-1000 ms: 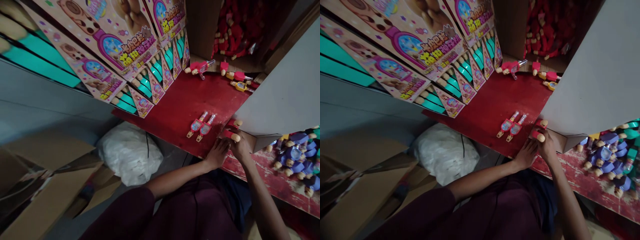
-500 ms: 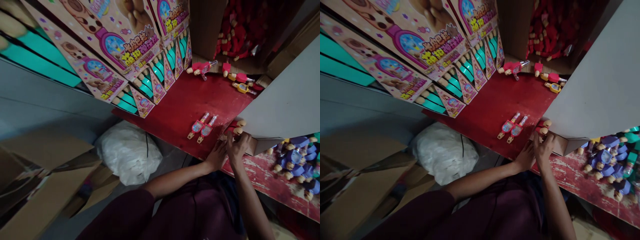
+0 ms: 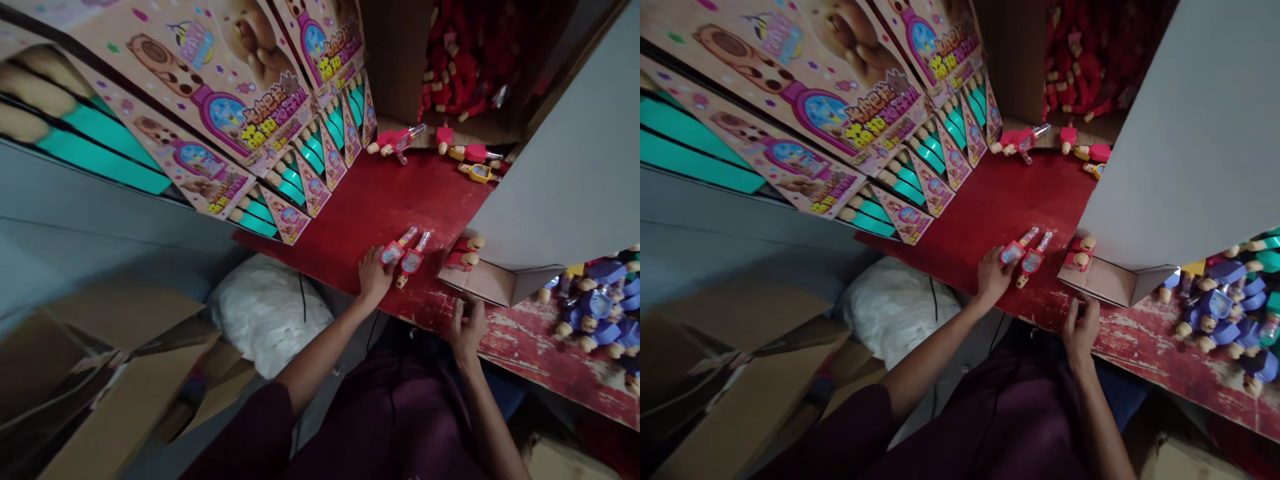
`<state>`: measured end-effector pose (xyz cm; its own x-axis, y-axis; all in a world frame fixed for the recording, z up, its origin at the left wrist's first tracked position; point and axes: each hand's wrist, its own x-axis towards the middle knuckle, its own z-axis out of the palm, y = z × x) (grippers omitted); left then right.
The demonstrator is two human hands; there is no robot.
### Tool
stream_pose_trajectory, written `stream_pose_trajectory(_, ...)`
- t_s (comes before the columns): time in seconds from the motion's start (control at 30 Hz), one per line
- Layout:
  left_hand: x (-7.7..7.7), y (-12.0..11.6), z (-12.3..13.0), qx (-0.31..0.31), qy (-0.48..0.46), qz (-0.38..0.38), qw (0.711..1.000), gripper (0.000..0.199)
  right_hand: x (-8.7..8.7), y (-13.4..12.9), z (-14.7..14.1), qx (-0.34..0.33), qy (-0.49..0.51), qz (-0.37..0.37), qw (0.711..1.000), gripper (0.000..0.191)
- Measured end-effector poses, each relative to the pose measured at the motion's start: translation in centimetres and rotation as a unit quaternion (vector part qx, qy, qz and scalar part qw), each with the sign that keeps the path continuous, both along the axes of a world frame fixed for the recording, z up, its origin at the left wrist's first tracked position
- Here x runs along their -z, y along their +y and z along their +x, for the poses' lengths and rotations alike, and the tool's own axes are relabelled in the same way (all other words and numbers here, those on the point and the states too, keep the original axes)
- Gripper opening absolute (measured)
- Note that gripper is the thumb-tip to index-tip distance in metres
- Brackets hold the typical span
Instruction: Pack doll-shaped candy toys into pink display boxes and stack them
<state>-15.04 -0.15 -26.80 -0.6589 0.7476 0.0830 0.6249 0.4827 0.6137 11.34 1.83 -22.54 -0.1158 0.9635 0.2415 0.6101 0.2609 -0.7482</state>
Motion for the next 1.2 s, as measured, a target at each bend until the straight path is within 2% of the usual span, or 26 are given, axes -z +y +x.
stream_pose_trajectory(0.1,-2.2,-1.4,-0.9,-0.031,0.021,0.073,0.997,0.036,-1.0,-0.9,-0.7,-0.075,0.002,0.022,0.997,0.017)
stream_pose_trajectory(0.17,-4.9,-2.9,-1.4,0.003,0.062,0.12,0.991,0.034,-2.7,-1.4,-1.2,-0.126,0.012,0.051,0.991,0.019)
stream_pose_trajectory(0.2,-6.5,-3.7,-1.4,0.044,0.085,0.131,0.987,0.032,-3.7,-1.6,-1.4,-0.151,0.013,0.07,0.986,0.023)
stream_pose_trajectory(0.27,-9.9,-5.2,-0.9,0.169,0.124,0.125,0.97,0.029,-5.8,-1.8,-2.0,-0.202,0.003,0.101,0.974,0.039)
stream_pose_trajectory(0.37,-13.9,-6.6,1.4,0.363,0.164,0.107,0.911,0.028,-7.9,-2.0,-2.7,-0.287,-0.046,0.114,0.95,0.065)
stream_pose_trajectory(0.43,-15.5,-6.9,3.3,0.437,0.171,0.109,0.876,0.028,-8.3,-2.1,-2.7,-0.333,-0.085,0.103,0.933,0.07)
stream_pose_trajectory(0.5,-16.2,-6.6,4.7,0.462,0.146,0.127,0.865,0.03,-8.1,-2.1,-2.0,-0.349,-0.118,0.084,0.926,0.066)
stream_pose_trajectory(0.57,-15.8,-5.7,5.6,0.447,0.069,0.162,0.877,0.038,-7.5,-1.9,-0.7,-0.328,-0.125,0.056,0.935,0.058)
stream_pose_trajectory(0.63,-14.5,-4.1,6.1,0.379,-0.047,0.2,0.902,0.046,-6.8,-1.3,0.8,-0.278,-0.091,0.03,0.956,0.045)
stream_pose_trajectory(0.7,-12.3,-2.1,6.7,0.263,-0.156,0.217,0.927,0.038,-6.2,-0.6,2.2,-0.188,-0.033,0.014,0.982,0.032)
stream_pose_trajectory(0.77,-9.5,0.1,7.7,0.161,-0.218,0.197,0.942,0.03,-5.7,0.4,2.9,-0.1,0.028,0.006,0.995,0.028)
stream_pose_trajectory(0.83,-6.6,1.9,9.0,0.123,-0.227,0.154,0.954,0.031,-5.3,1.2,2.9,-0.06,0.082,-0.003,0.995,0.03)
stream_pose_trajectory(0.9,-4.2,3.1,10.2,0.13,-0.225,0.118,0.958,0.038,-4.6,1.9,2.5,-0.069,0.111,-0.012,0.991,0.034)
stream_pose_trajectory(0.97,-2.6,3.9,11.0,0.142,-0.235,0.106,0.956,0.041,-3.8,2.4,2.1,-0.103,0.102,-0.016,0.989,0.036)
stream_pose_trajectory(1.1,-0.8,4.3,11.4,0.147,-0.262,0.112,0.947,0.034,-2.0,2.8,2.1,-0.174,0.046,-0.007,0.984,0.047)
stream_pose_trajectory(1.2,0.0,4.3,11.4,0.136,-0.275,0.118,0.944,0.032,-1.6,2.8,2.7,-0.206,0.016,0.002,0.978,0.054)
